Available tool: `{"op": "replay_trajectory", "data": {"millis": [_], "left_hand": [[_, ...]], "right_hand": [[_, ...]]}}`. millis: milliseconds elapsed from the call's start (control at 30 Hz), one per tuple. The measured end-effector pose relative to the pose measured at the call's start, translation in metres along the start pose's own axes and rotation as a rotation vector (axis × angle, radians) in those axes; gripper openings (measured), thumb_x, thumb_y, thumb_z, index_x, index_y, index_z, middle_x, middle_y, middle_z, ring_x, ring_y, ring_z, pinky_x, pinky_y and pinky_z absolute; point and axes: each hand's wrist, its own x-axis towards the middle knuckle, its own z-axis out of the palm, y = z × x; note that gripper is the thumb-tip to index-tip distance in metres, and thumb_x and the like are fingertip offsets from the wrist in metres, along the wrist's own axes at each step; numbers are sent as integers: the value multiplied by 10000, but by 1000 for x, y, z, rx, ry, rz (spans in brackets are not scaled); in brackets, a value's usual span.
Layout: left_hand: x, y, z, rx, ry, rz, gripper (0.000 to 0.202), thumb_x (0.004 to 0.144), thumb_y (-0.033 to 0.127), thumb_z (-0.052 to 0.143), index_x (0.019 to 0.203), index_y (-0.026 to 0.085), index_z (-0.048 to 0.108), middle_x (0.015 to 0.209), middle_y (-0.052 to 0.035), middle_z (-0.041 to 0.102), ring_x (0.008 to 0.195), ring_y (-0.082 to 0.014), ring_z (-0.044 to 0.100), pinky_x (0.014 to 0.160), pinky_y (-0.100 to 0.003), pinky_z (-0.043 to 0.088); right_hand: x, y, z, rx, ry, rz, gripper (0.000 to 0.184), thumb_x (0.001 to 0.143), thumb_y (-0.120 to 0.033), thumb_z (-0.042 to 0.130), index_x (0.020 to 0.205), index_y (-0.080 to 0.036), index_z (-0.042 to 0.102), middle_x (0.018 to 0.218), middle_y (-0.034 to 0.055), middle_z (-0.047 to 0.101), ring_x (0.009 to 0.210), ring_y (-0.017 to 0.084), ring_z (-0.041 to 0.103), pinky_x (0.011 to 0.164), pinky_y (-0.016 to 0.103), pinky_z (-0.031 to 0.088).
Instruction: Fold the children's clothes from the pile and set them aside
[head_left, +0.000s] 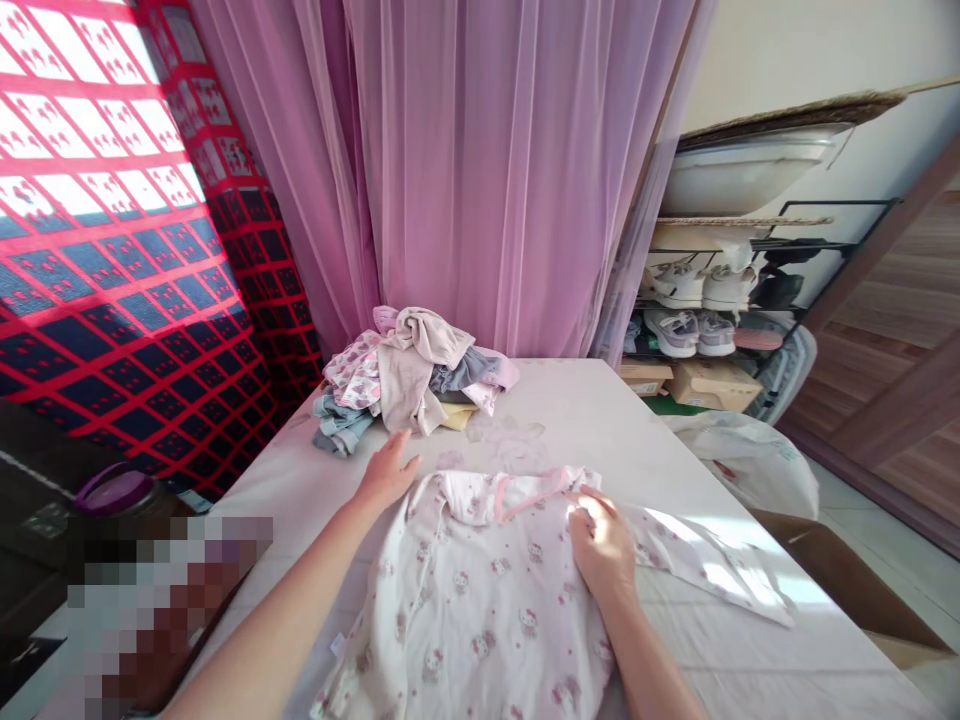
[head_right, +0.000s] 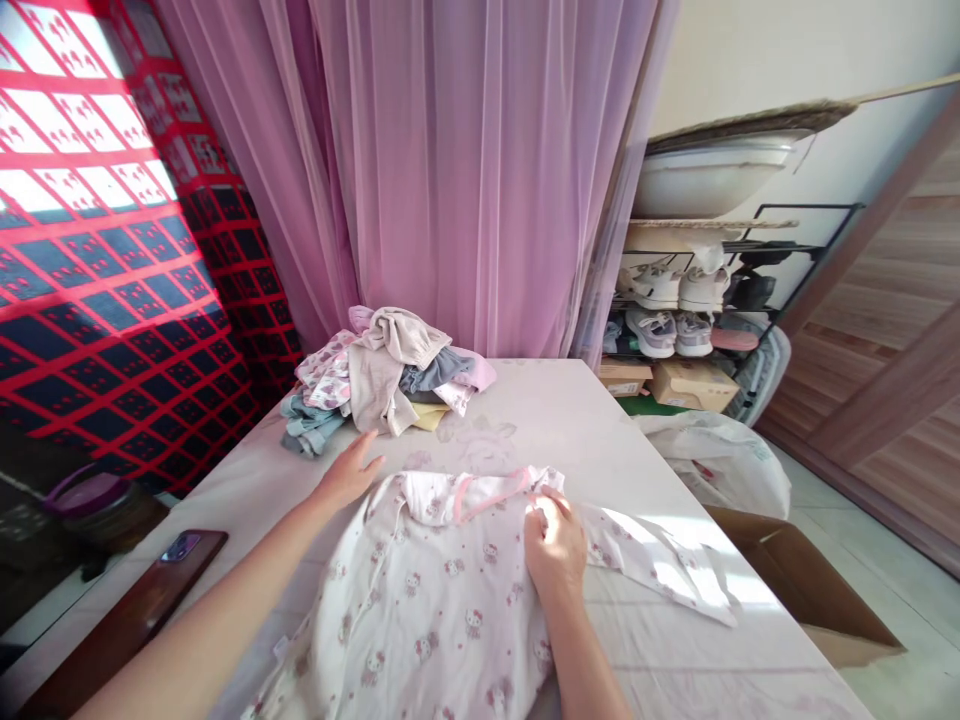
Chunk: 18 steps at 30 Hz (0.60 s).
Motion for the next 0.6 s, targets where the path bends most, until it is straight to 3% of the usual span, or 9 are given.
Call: {"op": "replay_trajectory", "data": {"millis": [67,133,267,367,467,600], "left_hand": [[-35,-8,4,-181,-34,-25,606,923,424,398,1476,177,371,1521,-119,440,1384,-228,435,1117,-352,361],[-67,-16,5,-269,-65,-62,622,915,480,381,1452,168,409,1459,-120,520,1315,-232,518,1072,-340,406],[-108,-21,-3,-211,-74,-89,587,872,516,447,1357,194,523,1323,-103,641,1200,-255,604,988,-347,454],[-118,-13,-10,-40,-78,-46,564,829,485,530,1313,199,561,1225,-108,689,1143,-278,623,932,-348,460],[-116,2,-12,81,-78,-58,561,803,493,566,1288,210,576,1238,-125,678,1138,-304,620,897,-356,464],[-102,15,-10,9,-58,-183,320,743,445,625,978,234,680,1049,-112,738,1030,-319,666,841,-368,481]], "right_hand": [[2,-4,-3,51,-12,27,440,750,-428,411,935,-167,713,1184,149,658,1092,299,606,980,412,448],[2,-10,-9,87,-8,60,415,748,-393,423,957,-157,694,1181,156,655,1087,285,607,975,388,454],[-11,-20,-32,41,-11,123,420,764,-314,422,1074,-144,649,1207,158,633,1135,282,576,985,391,437],[-28,-22,-50,-80,-105,189,502,789,-306,444,1237,-124,582,1204,169,625,1155,299,563,942,390,443],[-40,-23,-59,-128,-197,245,614,791,-330,503,1359,-98,496,1134,163,662,1042,296,626,835,374,468],[-40,-26,-59,-117,-314,274,501,754,-325,579,1217,-142,627,798,64,711,797,259,669,688,327,446]]}}
